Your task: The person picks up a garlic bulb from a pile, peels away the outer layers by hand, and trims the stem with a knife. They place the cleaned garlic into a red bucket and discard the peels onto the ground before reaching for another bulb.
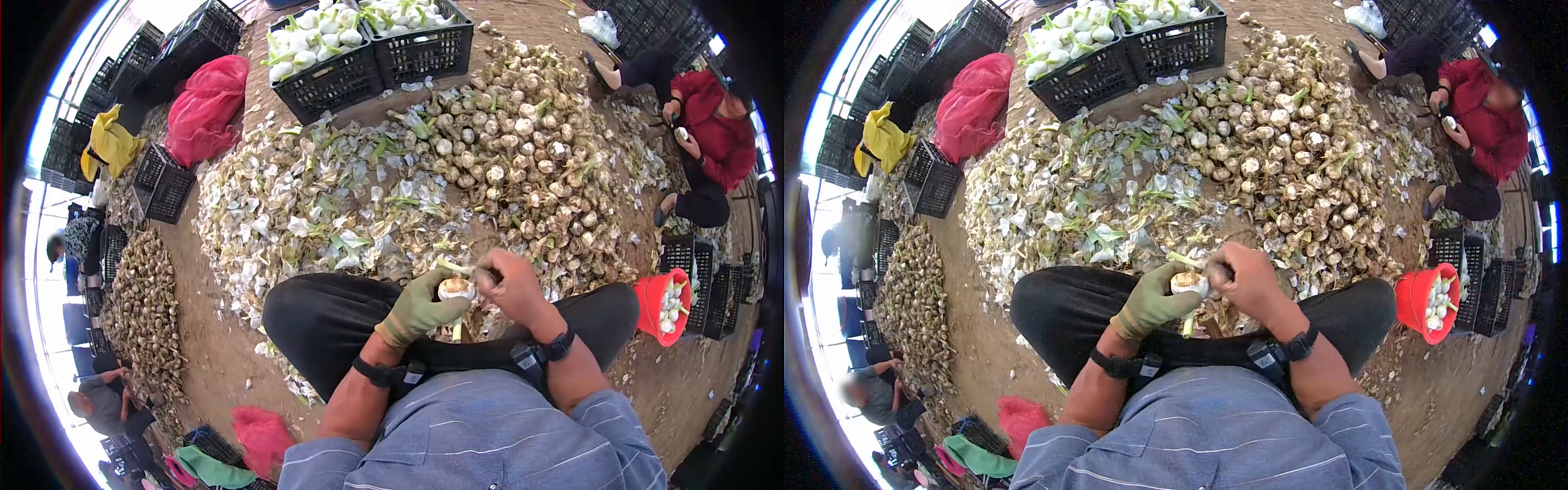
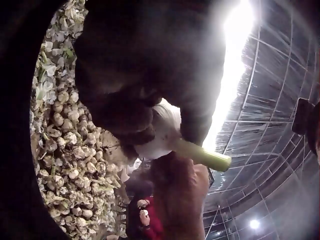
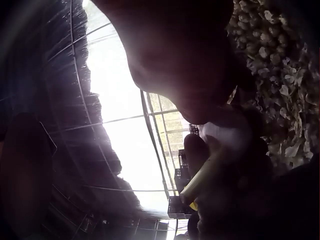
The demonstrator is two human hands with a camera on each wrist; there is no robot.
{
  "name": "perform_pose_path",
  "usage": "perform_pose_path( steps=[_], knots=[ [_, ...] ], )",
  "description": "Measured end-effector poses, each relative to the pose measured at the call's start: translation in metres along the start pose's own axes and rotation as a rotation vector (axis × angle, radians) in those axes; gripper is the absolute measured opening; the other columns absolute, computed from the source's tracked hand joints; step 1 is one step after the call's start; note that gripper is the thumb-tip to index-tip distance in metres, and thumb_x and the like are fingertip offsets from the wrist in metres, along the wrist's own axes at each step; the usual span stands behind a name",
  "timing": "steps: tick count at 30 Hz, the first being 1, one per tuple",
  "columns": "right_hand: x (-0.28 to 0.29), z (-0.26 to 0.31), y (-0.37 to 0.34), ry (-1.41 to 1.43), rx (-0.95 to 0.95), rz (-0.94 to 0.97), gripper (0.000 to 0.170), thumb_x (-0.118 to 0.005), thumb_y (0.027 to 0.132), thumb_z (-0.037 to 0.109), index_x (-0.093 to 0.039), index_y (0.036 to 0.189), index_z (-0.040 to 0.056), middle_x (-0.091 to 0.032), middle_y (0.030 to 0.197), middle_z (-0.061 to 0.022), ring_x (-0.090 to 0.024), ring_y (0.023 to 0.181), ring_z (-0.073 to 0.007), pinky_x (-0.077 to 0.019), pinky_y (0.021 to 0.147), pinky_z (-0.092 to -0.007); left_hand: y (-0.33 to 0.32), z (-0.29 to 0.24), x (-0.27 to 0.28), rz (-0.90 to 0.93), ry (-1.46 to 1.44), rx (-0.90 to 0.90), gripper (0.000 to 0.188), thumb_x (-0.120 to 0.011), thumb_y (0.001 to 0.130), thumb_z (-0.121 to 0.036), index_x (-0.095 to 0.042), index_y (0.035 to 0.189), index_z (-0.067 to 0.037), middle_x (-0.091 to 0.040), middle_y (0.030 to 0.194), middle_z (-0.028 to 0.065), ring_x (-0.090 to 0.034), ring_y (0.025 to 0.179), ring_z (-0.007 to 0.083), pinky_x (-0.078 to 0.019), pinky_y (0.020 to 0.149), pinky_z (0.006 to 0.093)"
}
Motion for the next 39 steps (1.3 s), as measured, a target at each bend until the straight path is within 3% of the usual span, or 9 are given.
perform_pose_path(
  steps=[3,8,11,17,23,26,29,33,39],
  knots=[
    [0.006,-0.042,0.000,0.184,-0.325,-0.071,0.021,-0.071,0.084,0.017,-0.065,0.094,-0.0004,-0.065,0.085,-0.0141,-0.064,0.078,-0.0256,-0.0499,0.071,-0.0355,-0.003,-0.002,-0.002,0.009,-0.043,-0.012,0.044,-0.077,0.082,-0.018,-0.062,0.119,0.000,-0.067,0.104,0.0029,-0.062,0.091,0.0086,-0.0518,0.080,0.0256],
    [0.002,0.008,0.006,0.138,-0.082,0.130,0.027,-0.077,0.081,0.019,-0.068,0.100,0.0016,-0.065,0.094,-0.0138,-0.064,0.085,-0.0266,-0.0496,0.075,-0.0354,-0.004,0.000,0.006,-0.046,0.091,0.011,0.049,-0.079,0.080,-0.016,-0.061,0.122,0.001,-0.067,0.105,0.0038,-0.062,0.092,0.0099,-0.0523,0.080,0.0264],
    [-0.009,0.026,0.002,0.075,0.075,0.259,0.021,-0.072,0.085,0.020,-0.070,0.099,0.0042,-0.064,0.092,-0.0126,-0.063,0.082,-0.0316,-0.0513,0.073,-0.0371,-0.003,0.001,0.010,-0.061,0.268,0.022,0.043,-0.079,0.077,-0.023,-0.066,0.110,0.001,-0.069,0.094,0.0054,-0.064,0.085,0.0101,-0.0530,0.075,0.0274],
    [-0.021,0.035,-0.006,-0.243,0.260,0.352,0.010,-0.066,0.086,0.016,-0.066,0.089,0.0059,-0.061,0.083,-0.0097,-0.063,0.076,-0.0305,-0.0516,0.065,-0.0403,-0.005,-0.003,0.010,-0.089,0.389,0.088,0.046,-0.080,0.072,-0.036,-0.070,0.098,0.001,-0.071,0.085,0.0074,-0.065,0.079,0.0109,-0.0528,0.071,0.0288],
    [-0.030,0.033,-0.002,-0.335,0.287,0.368,0.014,-0.067,0.083,0.017,-0.060,0.084,0.0054,-0.060,0.081,-0.0104,-0.063,0.075,-0.0318,-0.0511,0.064,-0.0411,-0.004,0.003,0.008,-0.033,0.346,0.069,0.047,-0.081,0.074,-0.032,-0.068,0.105,0.001,-0.071,0.090,0.0069,-0.065,0.081,0.0108,-0.0534,0.072,0.0281],
    [-0.021,0.023,0.008,-0.243,0.182,0.353,0.015,-0.069,0.083,0.018,-0.062,0.088,0.0047,-0.061,0.082,-0.0112,-0.063,0.075,-0.0314,-0.0508,0.064,-0.0403,-0.004,-0.003,0.004,-0.015,0.266,0.006,0.053,-0.080,0.074,-0.032,-0.066,0.111,0.002,-0.070,0.087,0.0067,-0.065,0.076,0.0109,-0.0541,0.070,0.0287],
    [0.001,-0.009,0.015,-0.055,-0.124,0.203,0.020,-0.071,0.084,0.020,-0.065,0.094,0.0040,-0.063,0.084,-0.0122,-0.064,0.077,-0.0296,-0.0507,0.066,-0.0383,-0.001,-0.003,0.005,-0.061,0.229,-0.114,0.055,-0.080,0.073,-0.031,-0.064,0.115,0.002,-0.069,0.087,0.0073,-0.065,0.076,0.0109,-0.0541,0.070,0.0288],
    [-0.003,0.015,0.014,0.042,0.052,0.329,0.026,-0.076,0.081,0.022,-0.067,0.097,0.0035,-0.063,0.087,-0.0119,-0.064,0.080,-0.0290,-0.0506,0.070,-0.0368,0.001,-0.003,0.009,-0.095,0.273,-0.101,0.054,-0.080,0.073,-0.030,-0.065,0.114,0.001,-0.070,0.090,0.0087,-0.065,0.079,0.0115,-0.0537,0.073,0.0287],
    [-0.019,0.034,0.002,-0.182,0.265,0.345,0.018,-0.073,0.081,0.018,-0.064,0.091,0.0057,-0.062,0.086,-0.0093,-0.063,0.079,-0.0304,-0.0510,0.066,-0.0390,0.000,0.001,0.010,-0.081,0.385,0.002,0.044,-0.079,0.077,-0.033,-0.068,0.104,0.000,-0.071,0.088,0.0071,-0.064,0.081,0.0111,-0.0524,0.072,0.0288]
  ],
)
Point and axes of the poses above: each hand's wrist, its own y-axis towards the middle knuckle, its own x-axis out of the back of the hand, z = x × y, the point moved 9 cm from there along y, towards the middle knuckle
